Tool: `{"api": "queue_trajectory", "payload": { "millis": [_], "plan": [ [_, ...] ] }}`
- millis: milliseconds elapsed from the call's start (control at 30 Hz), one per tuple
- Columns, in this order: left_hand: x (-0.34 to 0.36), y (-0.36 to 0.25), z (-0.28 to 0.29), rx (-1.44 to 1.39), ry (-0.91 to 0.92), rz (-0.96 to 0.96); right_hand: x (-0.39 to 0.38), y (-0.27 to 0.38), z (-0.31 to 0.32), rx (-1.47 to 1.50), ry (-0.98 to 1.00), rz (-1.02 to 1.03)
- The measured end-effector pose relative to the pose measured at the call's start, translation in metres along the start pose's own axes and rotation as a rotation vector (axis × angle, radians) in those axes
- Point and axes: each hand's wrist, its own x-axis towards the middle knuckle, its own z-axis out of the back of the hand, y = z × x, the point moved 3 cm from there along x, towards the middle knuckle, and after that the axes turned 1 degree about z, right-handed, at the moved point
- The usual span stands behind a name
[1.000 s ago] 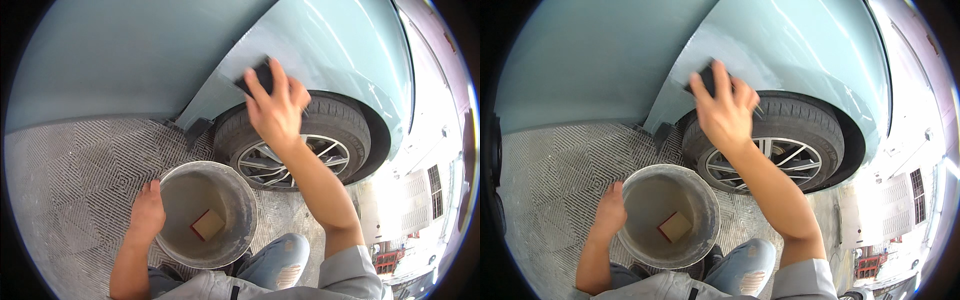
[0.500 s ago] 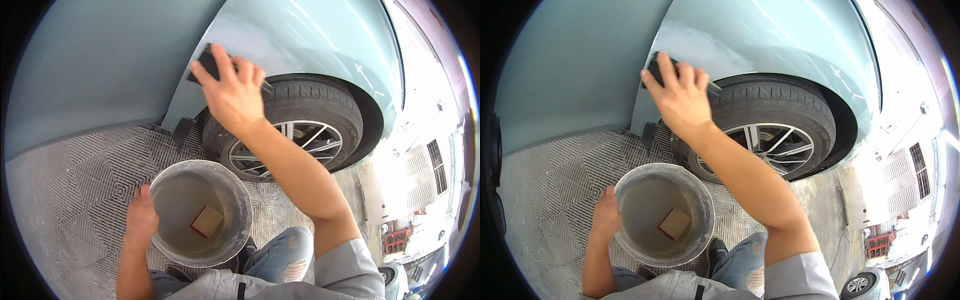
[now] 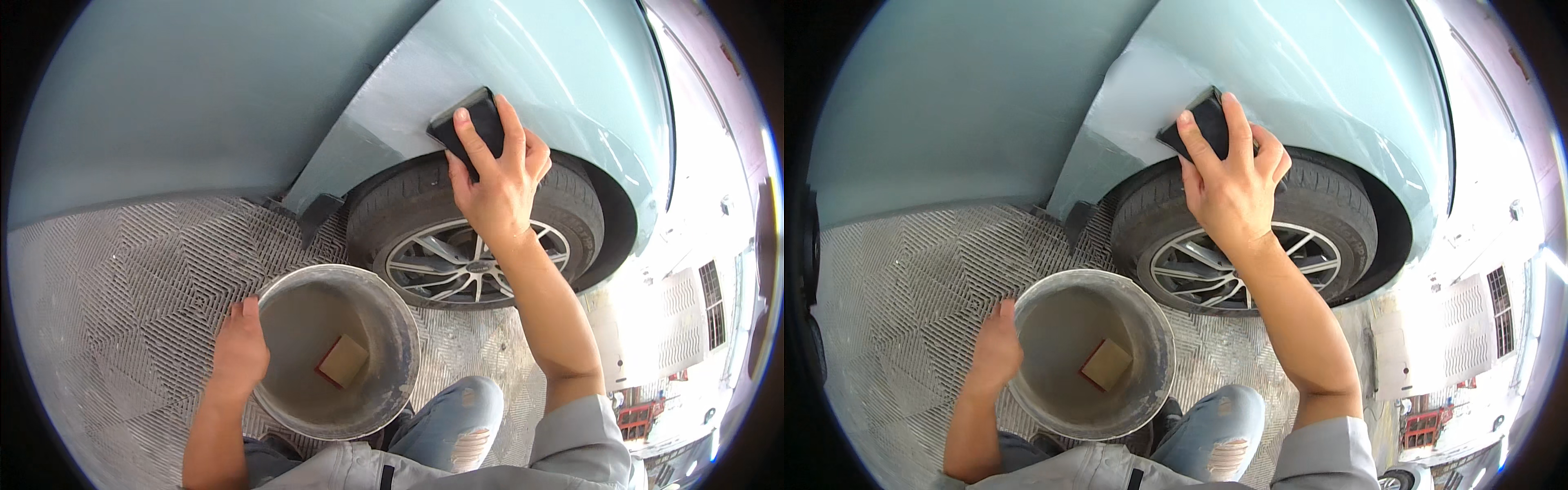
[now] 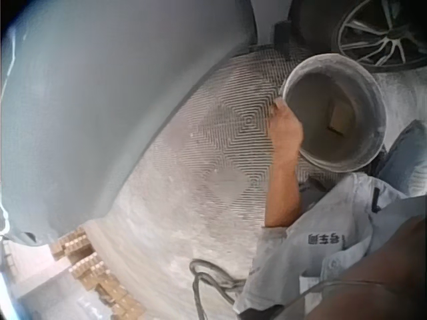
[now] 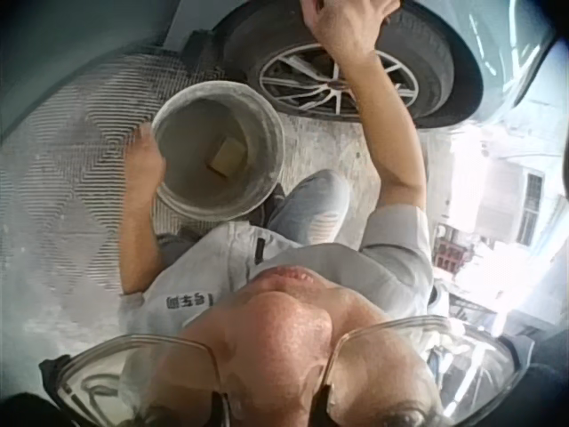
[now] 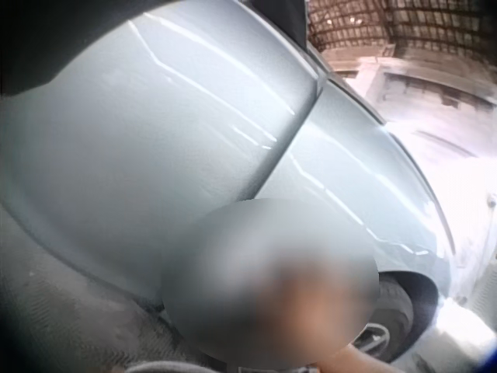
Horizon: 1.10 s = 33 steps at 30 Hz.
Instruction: The person sands the front wheel arch of a light blue car using various sanding blocks and sponges. They repeatedly dip the tools into a bucket of water and rub the car's surface, switching between different sanding pads.
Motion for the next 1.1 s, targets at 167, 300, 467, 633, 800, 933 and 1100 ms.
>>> {"api": "queue_trajectory", "payload": {
  "millis": [167,300,467,633,800,933,1100],
  "plan": [
    [-0.002,0.001,0.000,-0.038,-0.043,-0.023,0.026,0.029,-0.015,0.040,-0.077,0.141],
    [-0.001,0.001,0.000,-0.028,-0.028,-0.029,0.007,0.009,-0.001,0.010,0.038,0.009],
    [0.000,0.000,-0.001,0.009,-0.002,0.015,0.027,0.020,-0.005,0.053,0.013,0.145],
    [0.006,-0.003,0.005,0.017,0.013,0.023,-0.003,0.021,-0.003,0.330,-0.045,0.122],
    [0.009,-0.008,0.004,0.114,0.065,0.098,-0.140,0.099,-0.012,0.966,1.045,0.210],
    [0.008,-0.004,-0.002,0.101,-0.021,0.103,-0.223,0.185,-0.076,0.872,1.661,0.102],
    [0.001,-0.004,-0.004,0.085,-0.081,0.028,-0.277,0.229,-0.094,0.613,1.722,0.276]
  ]
}}
